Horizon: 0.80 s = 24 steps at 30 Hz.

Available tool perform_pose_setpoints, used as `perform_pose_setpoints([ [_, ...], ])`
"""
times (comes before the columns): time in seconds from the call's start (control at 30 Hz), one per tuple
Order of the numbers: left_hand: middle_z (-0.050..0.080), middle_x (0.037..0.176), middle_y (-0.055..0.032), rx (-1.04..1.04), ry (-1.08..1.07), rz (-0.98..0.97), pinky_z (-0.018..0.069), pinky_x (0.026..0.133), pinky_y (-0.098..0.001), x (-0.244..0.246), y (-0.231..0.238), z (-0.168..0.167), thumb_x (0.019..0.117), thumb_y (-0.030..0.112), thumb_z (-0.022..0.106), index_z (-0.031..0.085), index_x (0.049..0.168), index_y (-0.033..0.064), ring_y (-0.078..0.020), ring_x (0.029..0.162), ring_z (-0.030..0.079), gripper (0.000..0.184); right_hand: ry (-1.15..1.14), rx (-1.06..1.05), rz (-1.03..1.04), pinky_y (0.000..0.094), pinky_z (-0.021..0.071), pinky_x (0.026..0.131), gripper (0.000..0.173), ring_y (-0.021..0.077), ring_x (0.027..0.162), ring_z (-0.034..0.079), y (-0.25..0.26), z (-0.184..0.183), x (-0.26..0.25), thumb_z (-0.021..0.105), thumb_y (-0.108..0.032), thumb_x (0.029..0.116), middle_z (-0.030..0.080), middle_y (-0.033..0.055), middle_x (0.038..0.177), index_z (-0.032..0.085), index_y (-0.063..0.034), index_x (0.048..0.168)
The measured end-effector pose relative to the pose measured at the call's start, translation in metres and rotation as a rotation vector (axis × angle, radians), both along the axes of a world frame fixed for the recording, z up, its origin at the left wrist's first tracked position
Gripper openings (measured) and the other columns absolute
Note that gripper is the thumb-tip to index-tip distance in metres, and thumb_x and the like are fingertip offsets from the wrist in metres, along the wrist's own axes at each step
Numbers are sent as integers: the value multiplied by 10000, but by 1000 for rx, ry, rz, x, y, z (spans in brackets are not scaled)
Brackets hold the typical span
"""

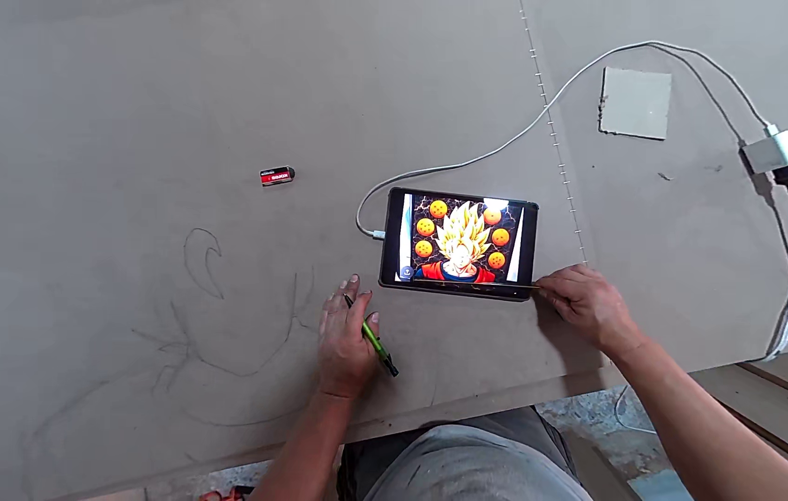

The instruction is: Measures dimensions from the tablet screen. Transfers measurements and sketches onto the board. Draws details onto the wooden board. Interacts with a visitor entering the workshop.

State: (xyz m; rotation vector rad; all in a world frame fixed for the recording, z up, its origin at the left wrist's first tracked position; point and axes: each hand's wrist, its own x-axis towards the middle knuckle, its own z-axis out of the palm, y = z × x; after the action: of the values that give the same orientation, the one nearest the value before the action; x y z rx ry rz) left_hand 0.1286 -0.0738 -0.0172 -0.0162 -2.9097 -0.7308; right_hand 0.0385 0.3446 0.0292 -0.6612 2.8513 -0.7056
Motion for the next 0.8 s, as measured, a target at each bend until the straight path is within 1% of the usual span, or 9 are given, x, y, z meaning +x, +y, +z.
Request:
perform_pose_setpoints([
  [0.13, 466, 1590, -66, -14, -1, -3, 288, 1242, -488, -2, 0, 1, 1057, 329, 448, 638, 1367, 93, -246, 1519, 352, 433, 5, 8, -21, 397, 543, 922, 269, 146, 1073, 670, -2, 0, 0, 545, -311, 1033, 749, -59, 1061, 797, -232, 1083],
  [0.2, 476, 1579, -88, -13, 15, -11, 300, 1237, -496, -2, 0, -1, 1057, 332, 445, 645, 1349, 84, -259, 1512, 364, 432, 8, 10, -20, 402, 548, 914, 275, 148, 1074, 668, -1, 0, 1, 535, -308, 1032, 746, -57, 1068, 794, -233, 1088],
  [0.3, 482, 1572, -97, -10, 27, -18, 296, 1236, -502, -2, 0, -1, 1055, 331, 442, 647, 1341, 82, -267, 1508, 370, 431, 17, 2, -21, 401, 549, 910, 279, 149, 1075, 669, -1, -1, 0, 532, -307, 1032, 747, -54, 1066, 795, -227, 1079],
  [0.57, 487, 1566, -106, 6, 19, -15, 291, 1240, -493, -3, 1, 1, 1044, 312, 455, 657, 1320, 76, -265, 1503, 379, 416, 8, 14, -20, 401, 544, 902, 280, 147, 1072, 668, 0, 0, 0, 532, -317, 1034, 746, -62, 1065, 795, -239, 1088],
  [0.8, 483, 1570, -101, 0, 20, -8, 296, 1237, -493, -2, 1, 0, 1042, 316, 463, 659, 1312, 75, -261, 1503, 378, 412, 14, 6, -17, 405, 545, 902, 270, 153, 1067, 672, 0, -1, 0, 542, -298, 1029, 750, -53, 1059, 798, -227, 1081],
])
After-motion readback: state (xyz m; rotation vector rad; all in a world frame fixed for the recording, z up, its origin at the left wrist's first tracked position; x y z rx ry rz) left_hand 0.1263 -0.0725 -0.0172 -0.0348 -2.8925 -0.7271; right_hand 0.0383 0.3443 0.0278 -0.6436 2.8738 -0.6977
